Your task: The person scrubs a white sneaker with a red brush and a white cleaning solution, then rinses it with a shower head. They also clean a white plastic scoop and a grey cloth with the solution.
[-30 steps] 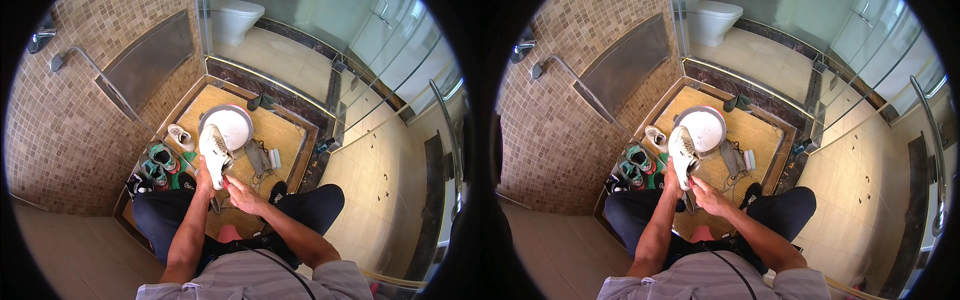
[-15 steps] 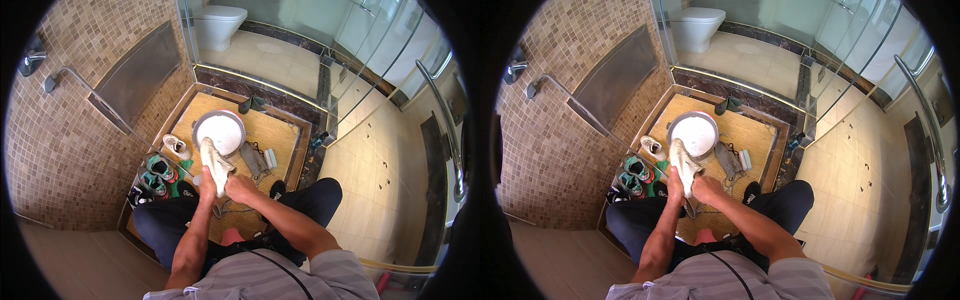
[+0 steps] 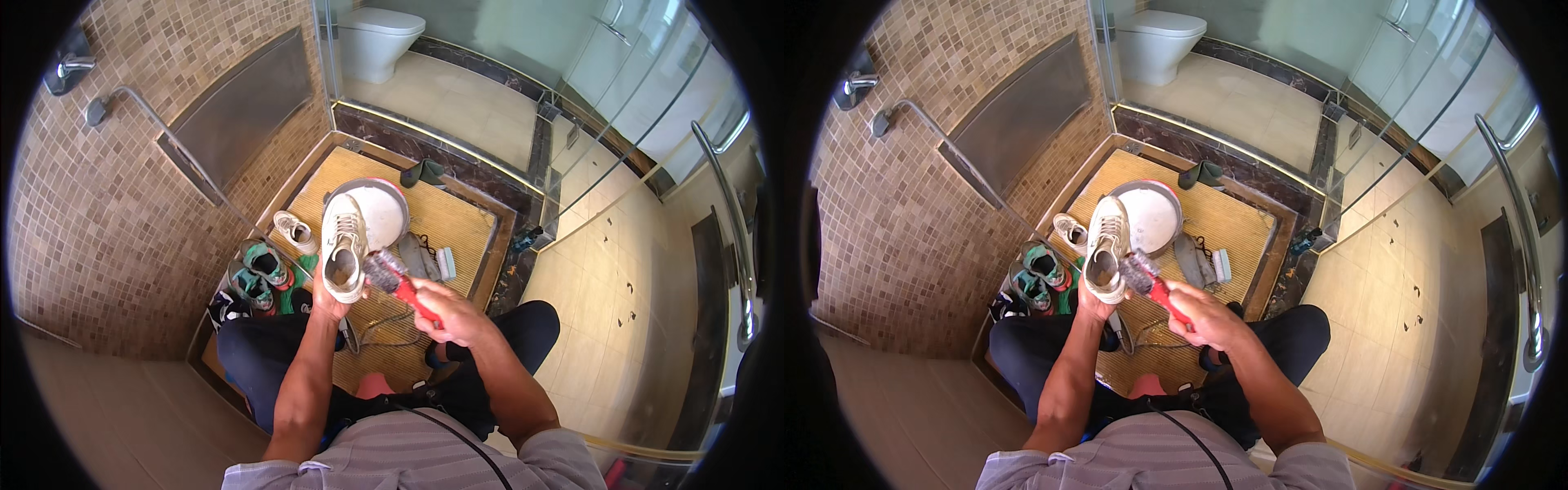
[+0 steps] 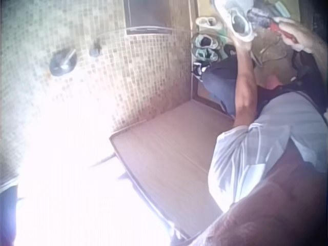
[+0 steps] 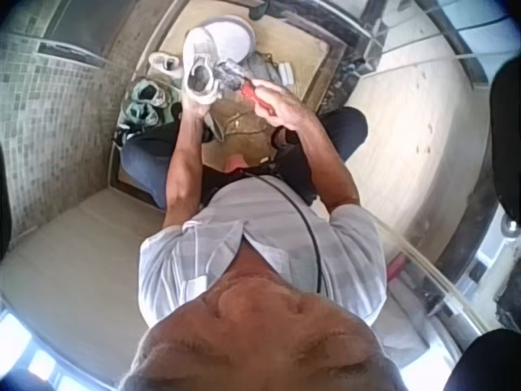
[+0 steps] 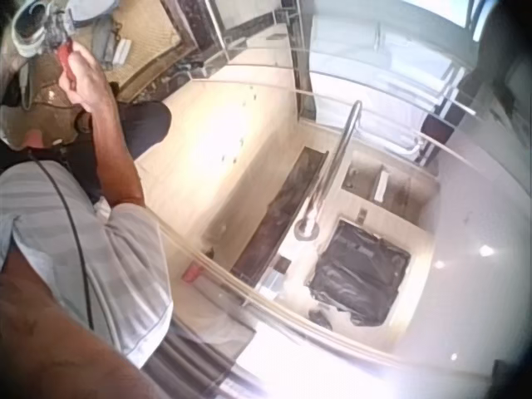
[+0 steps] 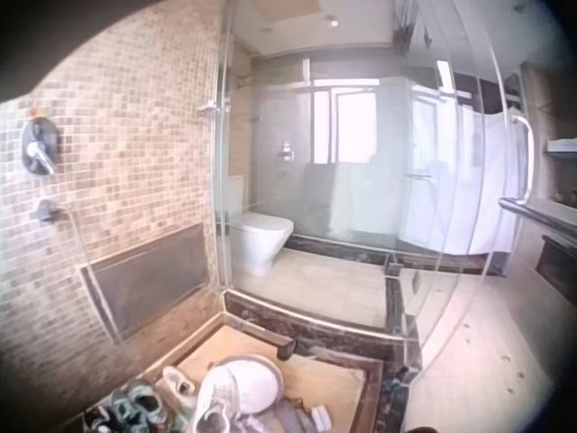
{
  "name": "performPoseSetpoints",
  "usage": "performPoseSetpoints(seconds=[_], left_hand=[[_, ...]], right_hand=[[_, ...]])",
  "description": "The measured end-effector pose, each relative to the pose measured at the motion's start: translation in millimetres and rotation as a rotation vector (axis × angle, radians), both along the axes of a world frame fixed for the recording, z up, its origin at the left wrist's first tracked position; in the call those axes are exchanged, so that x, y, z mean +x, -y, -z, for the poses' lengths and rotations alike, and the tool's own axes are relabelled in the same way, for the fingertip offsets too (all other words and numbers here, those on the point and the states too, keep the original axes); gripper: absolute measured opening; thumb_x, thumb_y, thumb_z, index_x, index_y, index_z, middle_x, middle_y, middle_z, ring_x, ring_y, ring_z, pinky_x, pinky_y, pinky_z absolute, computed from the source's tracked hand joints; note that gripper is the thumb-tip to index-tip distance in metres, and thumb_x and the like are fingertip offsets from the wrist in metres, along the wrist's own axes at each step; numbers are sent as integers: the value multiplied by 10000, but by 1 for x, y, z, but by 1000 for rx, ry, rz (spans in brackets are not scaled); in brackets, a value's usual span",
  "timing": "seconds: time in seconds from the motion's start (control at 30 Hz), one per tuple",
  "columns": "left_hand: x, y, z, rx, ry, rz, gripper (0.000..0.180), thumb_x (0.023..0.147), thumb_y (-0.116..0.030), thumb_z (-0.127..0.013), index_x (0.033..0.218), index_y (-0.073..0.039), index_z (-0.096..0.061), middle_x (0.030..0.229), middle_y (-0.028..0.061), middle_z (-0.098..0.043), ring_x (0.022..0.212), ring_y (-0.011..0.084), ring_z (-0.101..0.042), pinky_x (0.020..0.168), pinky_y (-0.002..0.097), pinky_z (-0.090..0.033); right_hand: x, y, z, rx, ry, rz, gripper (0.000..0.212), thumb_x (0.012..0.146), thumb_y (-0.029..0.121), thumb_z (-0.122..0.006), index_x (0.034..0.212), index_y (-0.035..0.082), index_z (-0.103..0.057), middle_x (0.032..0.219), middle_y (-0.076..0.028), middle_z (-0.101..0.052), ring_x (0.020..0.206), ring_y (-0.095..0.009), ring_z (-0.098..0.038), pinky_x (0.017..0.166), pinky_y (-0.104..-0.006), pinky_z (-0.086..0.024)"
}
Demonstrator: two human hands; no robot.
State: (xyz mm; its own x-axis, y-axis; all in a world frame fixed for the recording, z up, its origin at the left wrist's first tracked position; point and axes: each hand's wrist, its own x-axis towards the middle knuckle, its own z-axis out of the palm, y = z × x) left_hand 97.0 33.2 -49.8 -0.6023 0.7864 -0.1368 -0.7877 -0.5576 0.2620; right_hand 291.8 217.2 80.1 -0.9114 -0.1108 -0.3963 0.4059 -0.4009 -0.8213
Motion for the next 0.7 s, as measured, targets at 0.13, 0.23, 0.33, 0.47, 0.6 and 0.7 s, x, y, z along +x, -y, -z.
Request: performPoseSetpoints(seconds=[0.13,0.23,0.33,0.47,0.6,0.7], left_hand=[[-1,-1,-14,51,2,65,659,1048,-608,-355,1410,-90,-543,1174,231,-696,803,444,-711,531,547,-552],[-6,-3,-28,88,-26,95,684,1040,-612,-373,1395,-55,-549,1170,246,-695,815,453,-715,541,549,-553],[-11,-5,-49,87,-89,85,679,1051,-581,-378,1402,-19,-526,1173,248,-693,820,445,-720,537,537,-580],[-17,-3,-63,156,-83,74,643,1059,-540,-384,1413,-20,-514,1170,246,-694,824,454,-722,541,547,-593],[-21,-5,-70,219,-103,45,623,1054,-542,-386,1447,-71,-496,1234,243,-665,882,444,-698,565,533,-567],[-23,-3,-68,233,-101,31,615,1056,-543,-370,1453,-90,-496,1258,219,-661,890,445,-693,571,534,-571]], right_hand=[[1,-9,-14,-65,-69,113,527,1126,334,-377,1572,56,-340,657,-19,-489,408,-54,-340,393,-215,-308],[-4,-6,-20,-59,-60,206,495,1106,325,-403,1523,60,-431,640,-2,-470,406,-57,-320,393,-218,-286],[-10,-6,-18,-68,-41,215,488,1115,337,-393,1516,61,-431,648,-10,-485,392,-63,-325,394,-223,-297],[-15,1,-21,-77,-50,201,457,1128,330,-375,1500,68,-418,658,-19,-493,380,-62,-327,392,-224,-296],[-12,4,-19,-78,-93,252,478,1117,326,-390,1514,61,-397,643,-17,-501,379,-72,-349,388,-230,-314],[-8,8,-25,-141,-145,257,499,1116,368,-409,1496,45,-400,653,-17,-497,383,-68,-346,391,-235,-302]])
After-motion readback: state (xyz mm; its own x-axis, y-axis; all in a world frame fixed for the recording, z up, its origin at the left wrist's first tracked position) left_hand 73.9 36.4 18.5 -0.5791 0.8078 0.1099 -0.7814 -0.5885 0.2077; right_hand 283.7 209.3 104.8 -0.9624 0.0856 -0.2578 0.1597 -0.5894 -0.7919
